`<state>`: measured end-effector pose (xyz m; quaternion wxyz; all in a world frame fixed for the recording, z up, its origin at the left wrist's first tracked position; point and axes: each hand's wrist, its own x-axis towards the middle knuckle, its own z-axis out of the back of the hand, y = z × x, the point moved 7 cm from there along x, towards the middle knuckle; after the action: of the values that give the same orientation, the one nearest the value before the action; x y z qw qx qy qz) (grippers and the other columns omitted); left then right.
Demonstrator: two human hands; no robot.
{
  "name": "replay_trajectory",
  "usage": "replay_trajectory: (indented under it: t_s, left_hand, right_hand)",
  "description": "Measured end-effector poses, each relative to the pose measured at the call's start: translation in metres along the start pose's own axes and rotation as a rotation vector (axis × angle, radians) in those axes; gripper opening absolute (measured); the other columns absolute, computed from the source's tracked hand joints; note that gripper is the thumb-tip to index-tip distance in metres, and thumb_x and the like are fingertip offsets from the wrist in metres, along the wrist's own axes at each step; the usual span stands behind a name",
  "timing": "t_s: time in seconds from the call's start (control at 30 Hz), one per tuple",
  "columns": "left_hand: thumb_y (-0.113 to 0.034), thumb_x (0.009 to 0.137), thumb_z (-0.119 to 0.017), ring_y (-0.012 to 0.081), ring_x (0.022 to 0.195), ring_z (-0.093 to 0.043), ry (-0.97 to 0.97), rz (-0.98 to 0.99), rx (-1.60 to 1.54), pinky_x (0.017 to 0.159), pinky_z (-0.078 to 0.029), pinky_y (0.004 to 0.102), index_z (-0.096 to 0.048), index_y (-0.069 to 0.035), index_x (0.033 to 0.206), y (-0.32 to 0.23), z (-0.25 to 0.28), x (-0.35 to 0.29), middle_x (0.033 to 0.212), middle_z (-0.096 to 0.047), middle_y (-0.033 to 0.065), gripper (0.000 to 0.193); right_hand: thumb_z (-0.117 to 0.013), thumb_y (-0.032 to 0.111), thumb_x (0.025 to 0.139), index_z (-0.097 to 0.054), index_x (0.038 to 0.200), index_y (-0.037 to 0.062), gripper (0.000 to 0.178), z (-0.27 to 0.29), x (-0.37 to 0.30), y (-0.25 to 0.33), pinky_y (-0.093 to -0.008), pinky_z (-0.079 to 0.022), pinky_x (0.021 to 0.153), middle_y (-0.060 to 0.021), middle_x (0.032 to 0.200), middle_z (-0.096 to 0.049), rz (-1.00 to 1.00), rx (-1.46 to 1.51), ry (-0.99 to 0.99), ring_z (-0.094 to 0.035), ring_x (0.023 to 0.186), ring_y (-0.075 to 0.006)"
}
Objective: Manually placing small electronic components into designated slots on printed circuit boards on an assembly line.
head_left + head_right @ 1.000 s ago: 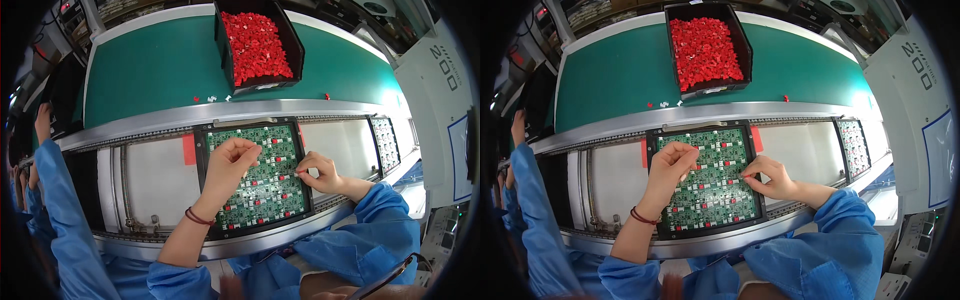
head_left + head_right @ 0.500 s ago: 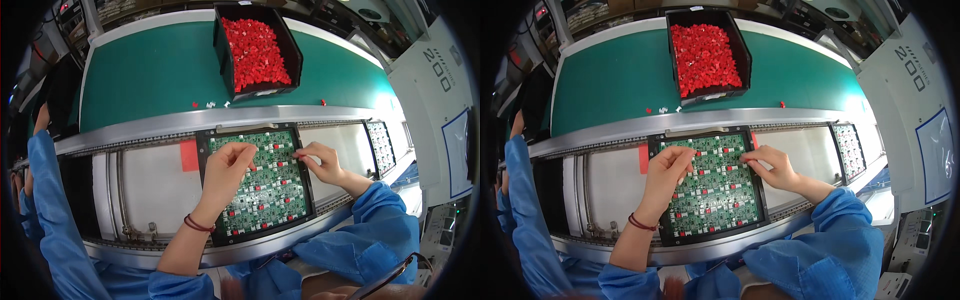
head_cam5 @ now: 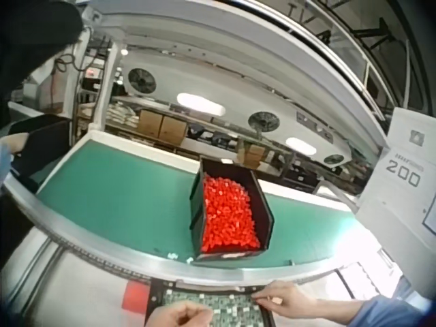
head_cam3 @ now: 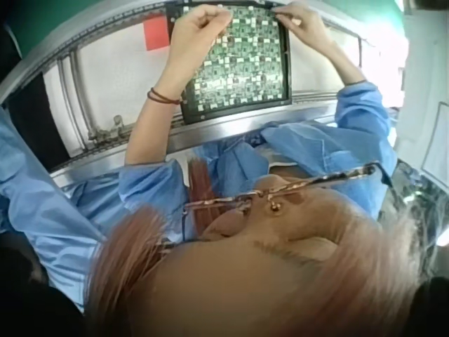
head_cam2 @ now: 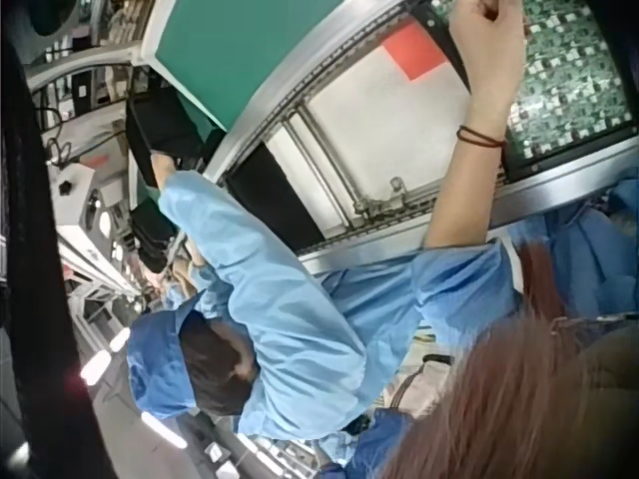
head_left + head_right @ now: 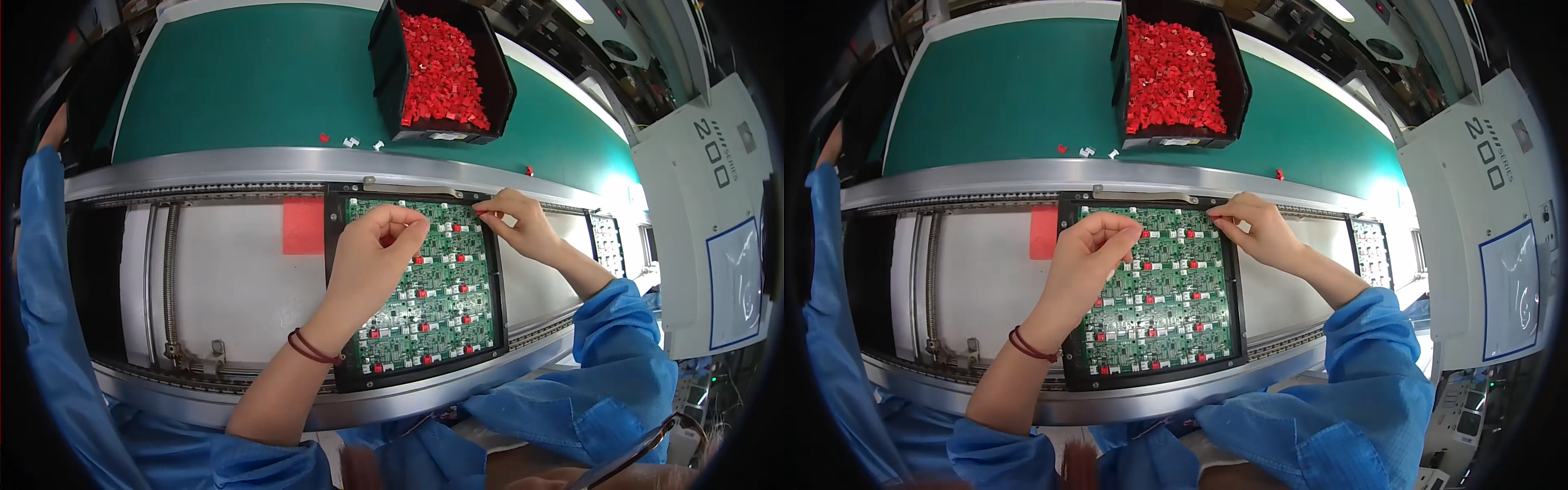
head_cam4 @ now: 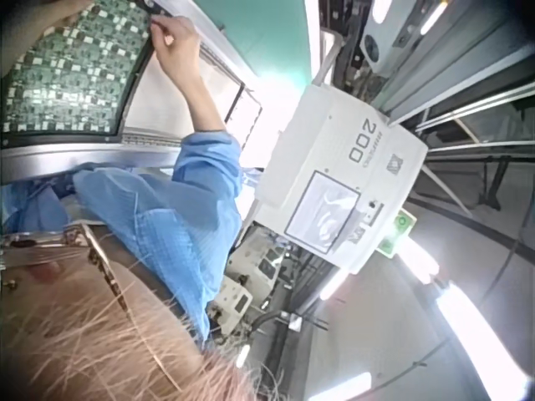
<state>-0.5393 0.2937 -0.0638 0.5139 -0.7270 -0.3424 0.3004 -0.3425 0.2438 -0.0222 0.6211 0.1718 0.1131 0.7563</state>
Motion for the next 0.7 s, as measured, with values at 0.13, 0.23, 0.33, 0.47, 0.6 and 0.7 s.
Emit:
replay_trajectory:
  t_s: [0.13, 0.23, 0.33, 0.47, 0.6, 0.7]
  left_hand:
    - [-0.016, 0.083, -0.059, 0.004, 0.061, -0.051, 0.005, -0.024, -0.045, 0.056, -0.039, 0.0192, -0.06, -0.001, 0.087, 0.007, 0.001, 0.0, 0.067, -0.058, -0.0006, 0.016]
    - [-0.016, 0.083, -0.059, 0.0037, 0.061, -0.051, -0.004, 0.013, 0.016, 0.056, -0.039, 0.0192, -0.06, -0.002, 0.086, 0.008, 0.006, -0.001, 0.067, -0.058, -0.0008, 0.014]
    - [-0.014, 0.082, -0.059, 0.0036, 0.061, -0.05, -0.031, -0.016, 0.021, 0.056, -0.039, 0.0191, -0.061, -0.002, 0.085, 0.01, 0.008, 0.0, 0.067, -0.058, -0.0008, 0.013]
    - [-0.014, 0.082, -0.059, 0.0038, 0.061, -0.05, -0.038, -0.018, 0.039, 0.057, -0.04, 0.0194, -0.061, -0.002, 0.084, 0.008, 0.01, -0.002, 0.067, -0.058, -0.0007, 0.012]
    - [-0.014, 0.082, -0.06, 0.0044, 0.061, -0.05, -0.056, -0.017, 0.044, 0.058, -0.041, 0.0199, -0.061, -0.001, 0.084, 0.009, 0.015, -0.004, 0.067, -0.058, 0.0001, 0.013]
    - [-0.014, 0.082, -0.06, 0.0048, 0.061, -0.051, -0.053, -0.01, 0.052, 0.058, -0.041, 0.0202, -0.061, -0.001, 0.084, 0.009, 0.018, -0.003, 0.068, -0.059, 0.0007, 0.013]
  right_hand:
    - [-0.061, 0.004, 0.077, -0.063, 0.092, 0.0031, 0.015, -0.008, -0.003, -0.005, -0.0284, -0.045, 0.069, -0.0076, 0.081, -0.062, -0.104, 0.086, 0.005, -0.057, 0.072, -0.0178]
    - [-0.062, 0.004, 0.077, -0.063, 0.091, 0.0032, 0.014, -0.016, 0.0, 0.0, -0.0293, -0.045, 0.07, -0.0071, 0.082, -0.061, -0.163, 0.129, 0.059, -0.057, 0.074, -0.0189]
    - [-0.062, 0.004, 0.076, -0.063, 0.09, 0.0031, 0.013, -0.014, 0.001, 0.008, -0.0306, -0.046, 0.071, -0.0078, 0.084, -0.061, -0.016, 0.05, 0.032, -0.057, 0.078, -0.021]
    - [-0.061, 0.003, 0.076, -0.064, 0.088, 0.0026, 0.012, -0.018, 0.0, 0.01, -0.0317, -0.046, 0.071, -0.0086, 0.085, -0.059, -0.017, 0.002, 0.038, -0.057, 0.08, -0.0234]
    - [-0.061, 0.003, 0.076, -0.064, 0.086, 0.002, 0.011, -0.022, 0.002, 0.011, -0.0318, -0.046, 0.069, -0.0094, 0.085, -0.059, -0.024, 0.011, 0.044, -0.057, 0.08, -0.0241]
    - [-0.06, 0.003, 0.076, -0.064, 0.086, 0.0019, 0.011, -0.023, 0.003, 0.012, -0.0325, -0.046, 0.068, -0.0095, 0.085, -0.059, -0.077, 0.023, 0.041, -0.057, 0.08, -0.0242]
